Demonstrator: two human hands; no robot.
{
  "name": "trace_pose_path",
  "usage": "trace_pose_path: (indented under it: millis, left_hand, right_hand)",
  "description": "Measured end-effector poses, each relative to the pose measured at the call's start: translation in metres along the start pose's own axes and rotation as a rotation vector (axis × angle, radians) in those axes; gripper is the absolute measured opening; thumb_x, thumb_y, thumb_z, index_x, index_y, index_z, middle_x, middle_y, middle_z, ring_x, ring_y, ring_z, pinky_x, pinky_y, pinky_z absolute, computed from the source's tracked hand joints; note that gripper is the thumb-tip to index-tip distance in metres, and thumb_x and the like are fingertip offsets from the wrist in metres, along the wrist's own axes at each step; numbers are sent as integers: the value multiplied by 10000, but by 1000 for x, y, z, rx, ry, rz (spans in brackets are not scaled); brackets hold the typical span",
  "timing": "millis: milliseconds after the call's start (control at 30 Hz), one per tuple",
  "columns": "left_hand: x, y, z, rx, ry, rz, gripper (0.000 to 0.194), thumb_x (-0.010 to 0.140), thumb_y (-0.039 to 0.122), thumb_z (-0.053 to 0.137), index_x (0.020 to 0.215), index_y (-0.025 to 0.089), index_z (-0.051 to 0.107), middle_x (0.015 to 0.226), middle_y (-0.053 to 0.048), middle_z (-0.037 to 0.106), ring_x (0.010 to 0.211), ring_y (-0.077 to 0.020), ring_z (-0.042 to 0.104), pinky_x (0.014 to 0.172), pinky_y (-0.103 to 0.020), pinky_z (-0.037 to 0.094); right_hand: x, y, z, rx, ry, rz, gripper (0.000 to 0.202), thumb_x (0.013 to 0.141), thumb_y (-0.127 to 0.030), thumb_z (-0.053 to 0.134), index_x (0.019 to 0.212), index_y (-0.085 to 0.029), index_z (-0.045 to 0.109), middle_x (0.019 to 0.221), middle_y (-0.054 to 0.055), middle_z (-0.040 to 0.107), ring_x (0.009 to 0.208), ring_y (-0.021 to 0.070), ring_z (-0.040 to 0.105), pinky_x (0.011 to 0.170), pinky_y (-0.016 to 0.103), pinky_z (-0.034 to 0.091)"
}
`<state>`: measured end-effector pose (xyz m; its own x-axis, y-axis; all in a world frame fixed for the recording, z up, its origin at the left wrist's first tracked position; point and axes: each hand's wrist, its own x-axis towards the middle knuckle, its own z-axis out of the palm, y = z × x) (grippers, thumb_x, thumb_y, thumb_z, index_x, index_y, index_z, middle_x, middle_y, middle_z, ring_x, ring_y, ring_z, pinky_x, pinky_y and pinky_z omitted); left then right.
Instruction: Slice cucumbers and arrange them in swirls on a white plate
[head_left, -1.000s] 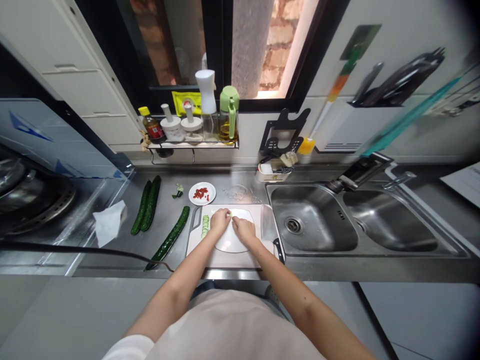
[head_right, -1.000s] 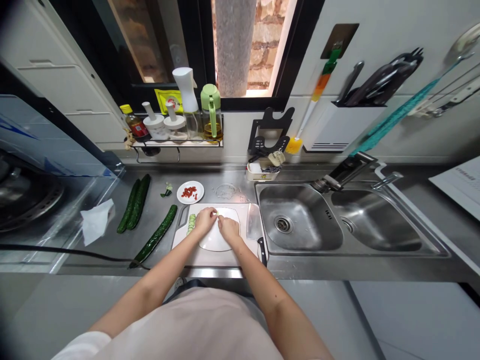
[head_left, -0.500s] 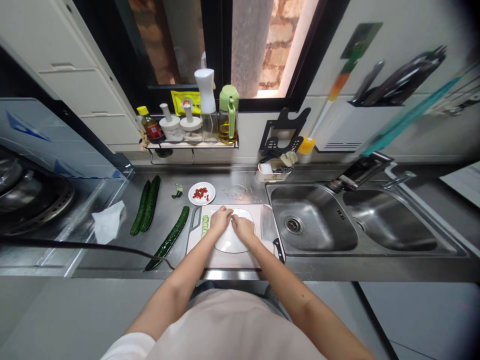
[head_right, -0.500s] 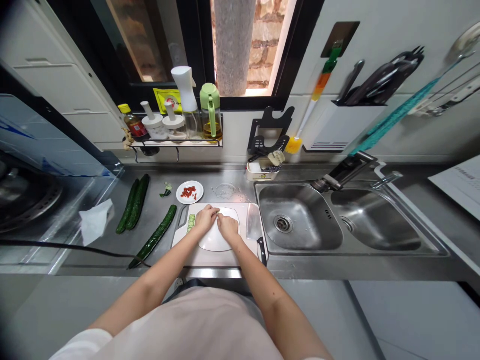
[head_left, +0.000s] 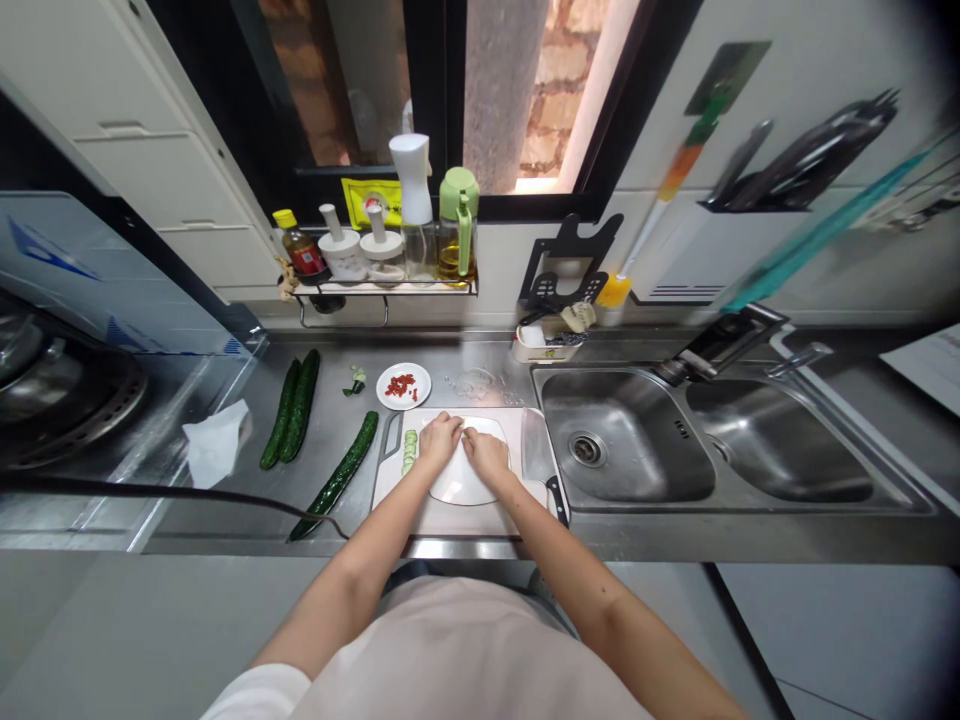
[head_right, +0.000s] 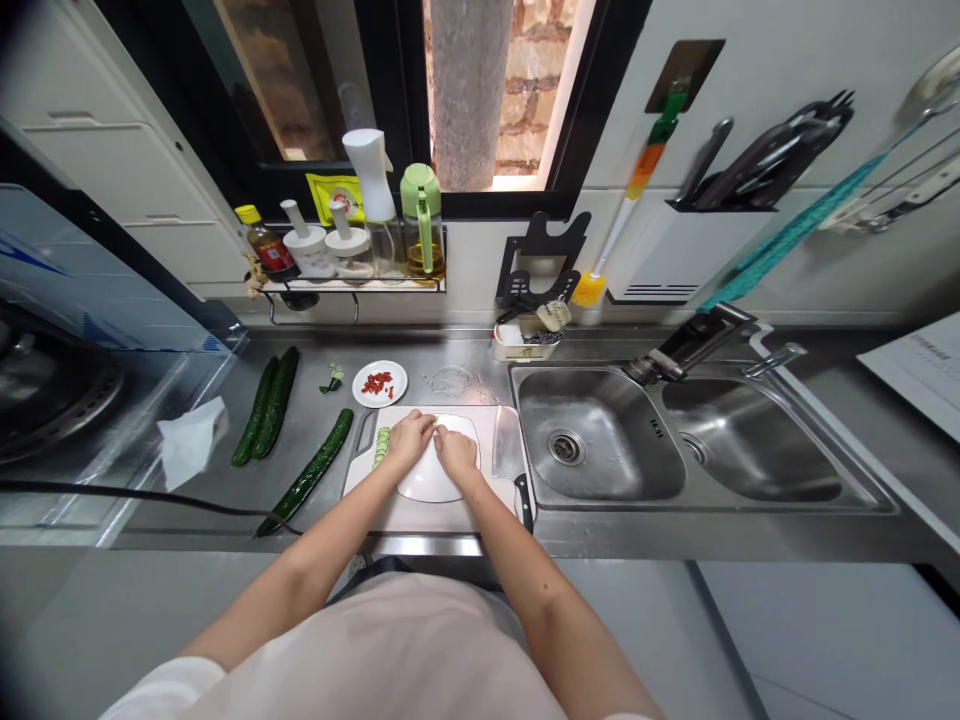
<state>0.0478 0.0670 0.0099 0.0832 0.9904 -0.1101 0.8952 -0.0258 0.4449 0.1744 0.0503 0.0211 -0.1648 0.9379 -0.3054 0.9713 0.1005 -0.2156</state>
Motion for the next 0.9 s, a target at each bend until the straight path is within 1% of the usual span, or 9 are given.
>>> trace_pose_path:
  millis: [100,200,300,500,733,900]
  left_hand:
    - [0,-1,0,11,8,-1,296,928,323,493,1180,302,647,1084,-60,587,981,-184,576,787,-265,407]
    - [0,-2,2,22,12,32,312,936,328,476,1209,324,628,1087,-52,579,965,-176,574,775,-259,405]
    - [0,-4,3,22,14,54,310,944,337,460,1197,332,639,1074,-49,576,952,-171,570,765,-254,403]
    - [1,-4,6,8,27,29,306,940,339,468,1186,327,651,1062,-47,580,954,-167,565,772,-250,400]
    - [3,-6,9,7,59,45,304,942,338,462,1174,325,658,1067,-45,586,938,-167,572,758,-252,400]
    - [2,-7,10,0,70,44,309,932,308,480,1199,315,635,1085,-50,585,958,-175,572,779,-260,403]
  right_hand:
    - [1,0,0,-10,10,1,363,1000,-369,283,1243,-250,524,1022,103,703,955,218,654,762,287,409]
    - [1,-1,-1,-15,18,4,362,997,-368,286,1238,-247,528,1029,98,703,947,214,655,758,282,408]
    - [1,-1,-1,-6,13,2,355,995,-358,295,1245,-252,524,1040,94,701,949,212,653,761,282,407]
    - [1,-1,-2,5,8,6,348,998,-361,296,1243,-257,519,1036,90,699,949,209,652,764,281,404]
    - [2,-2,-2,8,13,10,349,992,-348,303,1249,-252,519,1047,95,701,952,207,647,760,279,399]
    - [1,-1,-3,6,23,14,345,992,-358,304,1228,-247,530,1034,87,705,940,203,649,750,272,397]
